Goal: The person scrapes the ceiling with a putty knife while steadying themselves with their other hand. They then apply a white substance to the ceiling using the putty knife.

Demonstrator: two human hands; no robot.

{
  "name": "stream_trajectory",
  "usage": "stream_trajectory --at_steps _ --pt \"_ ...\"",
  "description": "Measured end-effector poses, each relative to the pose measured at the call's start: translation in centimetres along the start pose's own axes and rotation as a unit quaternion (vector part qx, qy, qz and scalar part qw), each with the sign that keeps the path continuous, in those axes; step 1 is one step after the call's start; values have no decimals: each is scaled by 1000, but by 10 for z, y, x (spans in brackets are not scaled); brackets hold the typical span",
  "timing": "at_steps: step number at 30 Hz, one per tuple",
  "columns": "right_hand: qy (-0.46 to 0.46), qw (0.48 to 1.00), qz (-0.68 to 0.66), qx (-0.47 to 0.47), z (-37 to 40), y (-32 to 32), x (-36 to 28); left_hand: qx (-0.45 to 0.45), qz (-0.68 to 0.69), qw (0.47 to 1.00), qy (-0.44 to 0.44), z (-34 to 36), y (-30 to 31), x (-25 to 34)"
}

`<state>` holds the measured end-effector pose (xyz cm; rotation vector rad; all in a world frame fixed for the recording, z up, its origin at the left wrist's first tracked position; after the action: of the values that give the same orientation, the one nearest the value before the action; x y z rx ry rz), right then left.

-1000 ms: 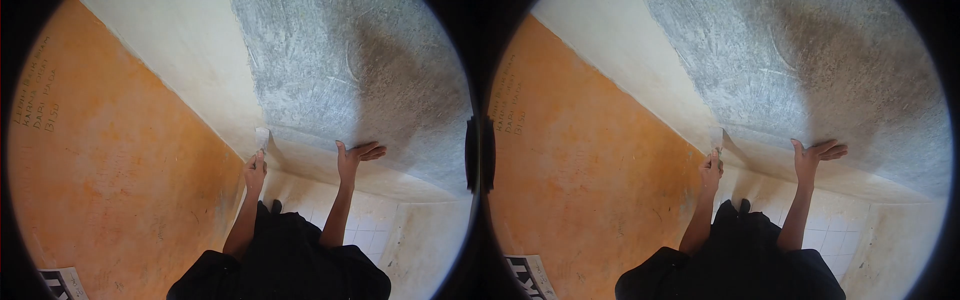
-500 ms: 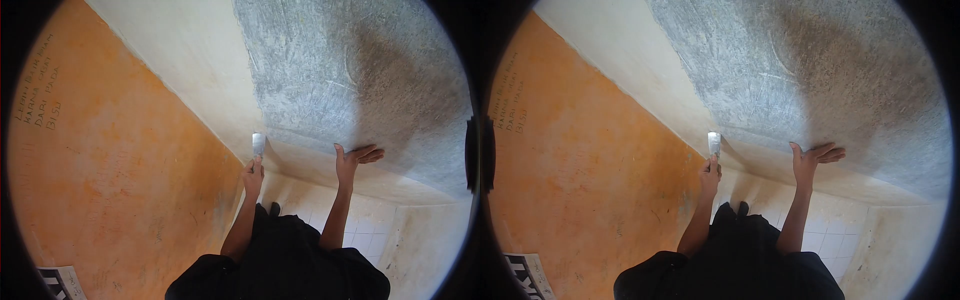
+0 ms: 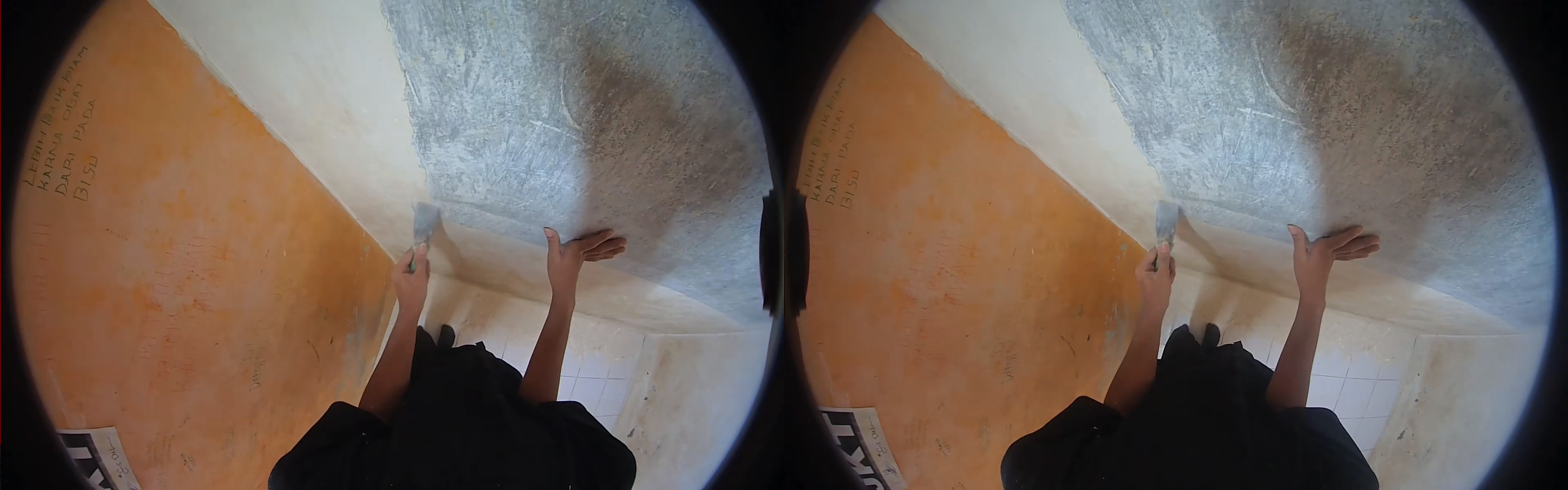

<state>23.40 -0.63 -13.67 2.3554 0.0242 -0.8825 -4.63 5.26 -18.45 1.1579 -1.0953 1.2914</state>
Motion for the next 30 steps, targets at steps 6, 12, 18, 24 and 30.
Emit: stream_trajectory --at_steps 6,12,18,24,30 --pt "12 1000 -9 3 -1 2 1 10 42 998 51 4 2 -39" --pt "7 1000 -18 -1 -2 1 0 -15 -5 999 -38 -7 -5 -28" --pt "12 1000 -4 -4 -1 3 2 -19 36 999 36 5 -10 -27" --pt "5 1000 -16 -13 -3 3 -1 -42 14 999 0 -4 -8 -9" --pt "-11 1000 -16 -17 1 3 -1 -30 37 996 74 10 -8 -16"
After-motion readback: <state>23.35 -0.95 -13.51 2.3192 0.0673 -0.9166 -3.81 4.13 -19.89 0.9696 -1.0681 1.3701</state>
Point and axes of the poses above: each hand's wrist, its own z-axis away from the middle knuckle, its own y-axis out of the back of the hand, x = y × z, the point moved 1 cm from there along -z, towards the middle knuckle, and after that the axes turned 8 degrees about -z, right-handed, at the moved point
